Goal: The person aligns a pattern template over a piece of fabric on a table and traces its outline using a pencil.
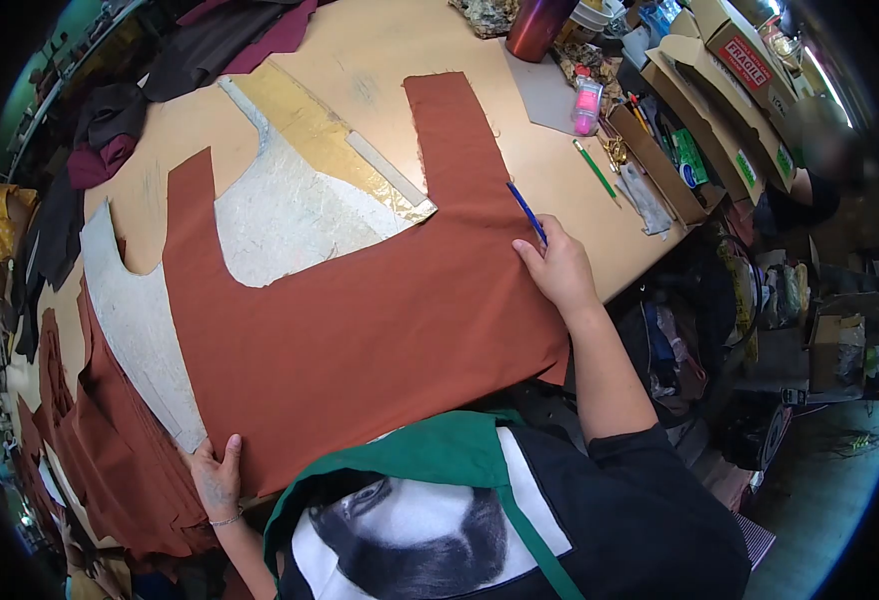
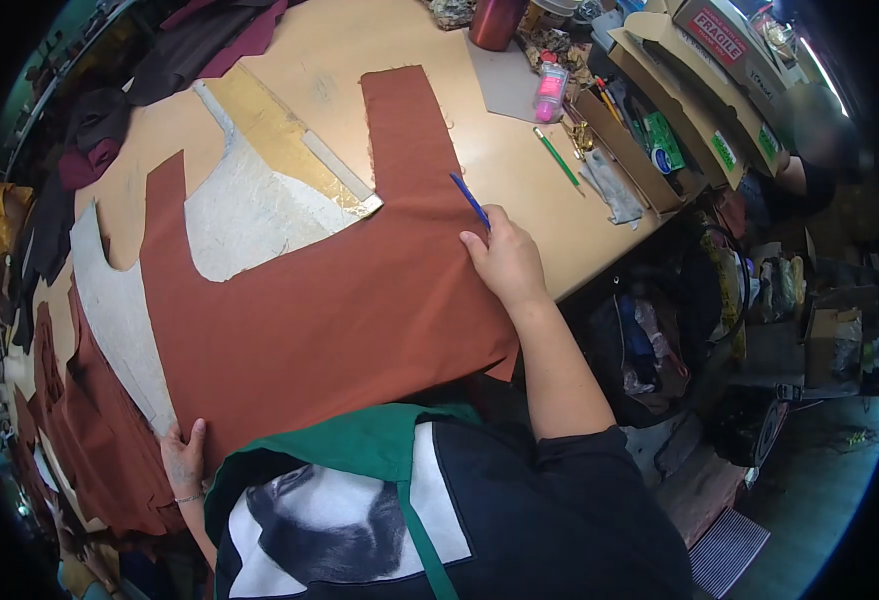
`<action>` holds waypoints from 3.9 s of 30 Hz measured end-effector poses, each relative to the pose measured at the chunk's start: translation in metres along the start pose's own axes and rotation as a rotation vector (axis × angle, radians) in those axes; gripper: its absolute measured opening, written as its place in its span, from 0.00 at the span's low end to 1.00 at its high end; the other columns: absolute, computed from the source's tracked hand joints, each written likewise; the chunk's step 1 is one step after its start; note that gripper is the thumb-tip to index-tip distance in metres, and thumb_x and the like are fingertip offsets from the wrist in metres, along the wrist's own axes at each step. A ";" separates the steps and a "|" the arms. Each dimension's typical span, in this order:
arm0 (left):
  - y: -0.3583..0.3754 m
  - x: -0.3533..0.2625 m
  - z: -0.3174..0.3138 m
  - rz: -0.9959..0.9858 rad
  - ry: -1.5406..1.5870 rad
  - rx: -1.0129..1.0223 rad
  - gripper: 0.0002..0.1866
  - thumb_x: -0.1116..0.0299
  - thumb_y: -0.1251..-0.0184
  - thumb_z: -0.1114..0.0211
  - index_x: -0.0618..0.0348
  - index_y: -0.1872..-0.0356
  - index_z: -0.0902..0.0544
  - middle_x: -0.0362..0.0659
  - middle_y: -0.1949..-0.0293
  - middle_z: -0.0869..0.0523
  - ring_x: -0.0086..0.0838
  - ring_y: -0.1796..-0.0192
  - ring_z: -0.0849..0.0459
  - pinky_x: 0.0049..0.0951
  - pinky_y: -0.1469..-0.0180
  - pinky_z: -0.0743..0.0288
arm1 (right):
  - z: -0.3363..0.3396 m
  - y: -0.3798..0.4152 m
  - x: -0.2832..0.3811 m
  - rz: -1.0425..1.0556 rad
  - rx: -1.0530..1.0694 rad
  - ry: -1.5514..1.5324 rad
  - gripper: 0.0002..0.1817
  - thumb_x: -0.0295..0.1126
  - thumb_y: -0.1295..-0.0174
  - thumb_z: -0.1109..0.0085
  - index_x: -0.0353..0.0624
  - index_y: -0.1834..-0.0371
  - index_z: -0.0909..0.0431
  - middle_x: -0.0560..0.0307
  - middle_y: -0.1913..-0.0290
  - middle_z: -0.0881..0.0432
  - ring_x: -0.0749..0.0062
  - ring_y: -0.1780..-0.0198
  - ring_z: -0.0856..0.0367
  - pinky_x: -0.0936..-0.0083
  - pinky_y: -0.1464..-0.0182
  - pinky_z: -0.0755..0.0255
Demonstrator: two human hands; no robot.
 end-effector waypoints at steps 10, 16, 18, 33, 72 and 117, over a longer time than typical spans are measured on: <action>-0.002 -0.001 0.000 0.039 0.027 0.053 0.15 0.68 0.44 0.37 0.72 0.63 0.22 0.48 0.64 0.17 0.28 0.61 0.21 0.26 0.55 0.30 | -0.005 0.003 0.000 0.081 -0.095 -0.008 0.15 0.34 0.49 0.40 0.36 0.64 0.31 0.42 0.74 0.23 0.47 0.68 0.23 0.60 0.65 0.29; -0.003 0.003 0.001 0.007 -0.013 0.033 0.16 0.68 0.46 0.37 0.72 0.62 0.23 0.51 0.66 0.17 0.30 0.63 0.20 0.27 0.57 0.29 | -0.006 0.003 -0.002 0.109 -0.121 -0.017 0.14 0.33 0.49 0.40 0.37 0.65 0.31 0.42 0.73 0.23 0.47 0.68 0.24 0.60 0.65 0.30; -0.001 -0.006 0.002 0.014 -0.073 0.046 0.16 0.68 0.46 0.37 0.72 0.61 0.23 0.51 0.66 0.17 0.30 0.63 0.19 0.27 0.57 0.29 | -0.008 0.005 -0.004 0.154 -0.177 -0.060 0.13 0.33 0.49 0.40 0.37 0.66 0.30 0.42 0.73 0.24 0.47 0.68 0.24 0.61 0.65 0.30; -0.030 -0.066 0.011 -0.247 -0.216 -0.110 0.21 0.66 0.52 0.31 0.69 0.60 0.26 0.51 0.65 0.24 0.35 0.62 0.24 0.29 0.58 0.29 | 0.013 0.027 -0.008 0.009 0.238 -0.159 0.13 0.31 0.54 0.36 0.35 0.73 0.30 0.50 0.81 0.28 0.59 0.77 0.27 0.69 0.71 0.33; 0.008 -0.049 -0.003 -0.054 1.252 0.265 0.22 0.67 0.52 0.36 0.67 0.54 0.25 0.43 0.53 0.25 0.28 0.50 0.28 0.24 0.46 0.37 | 0.009 0.006 -0.029 -0.023 0.277 -0.525 0.07 0.31 0.44 0.42 0.43 0.70 0.31 0.71 0.79 0.35 0.88 0.80 0.39 0.87 0.78 0.43; 0.294 0.236 0.100 0.708 -0.746 -1.069 0.22 0.45 0.43 0.55 0.56 0.71 0.31 0.47 0.68 0.35 0.39 0.66 0.36 0.39 0.61 0.43 | -0.036 -0.033 0.040 -0.245 0.220 -1.542 0.26 0.56 0.39 0.58 0.41 0.57 0.30 0.68 0.80 0.37 0.83 0.78 0.38 0.86 0.75 0.43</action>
Point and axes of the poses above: each hand's wrist, its own y-axis away from the middle knuckle, its own z-axis out of the back of the hand, x = y × z, the point moved 2 cm from there along -y, towards the middle knuckle
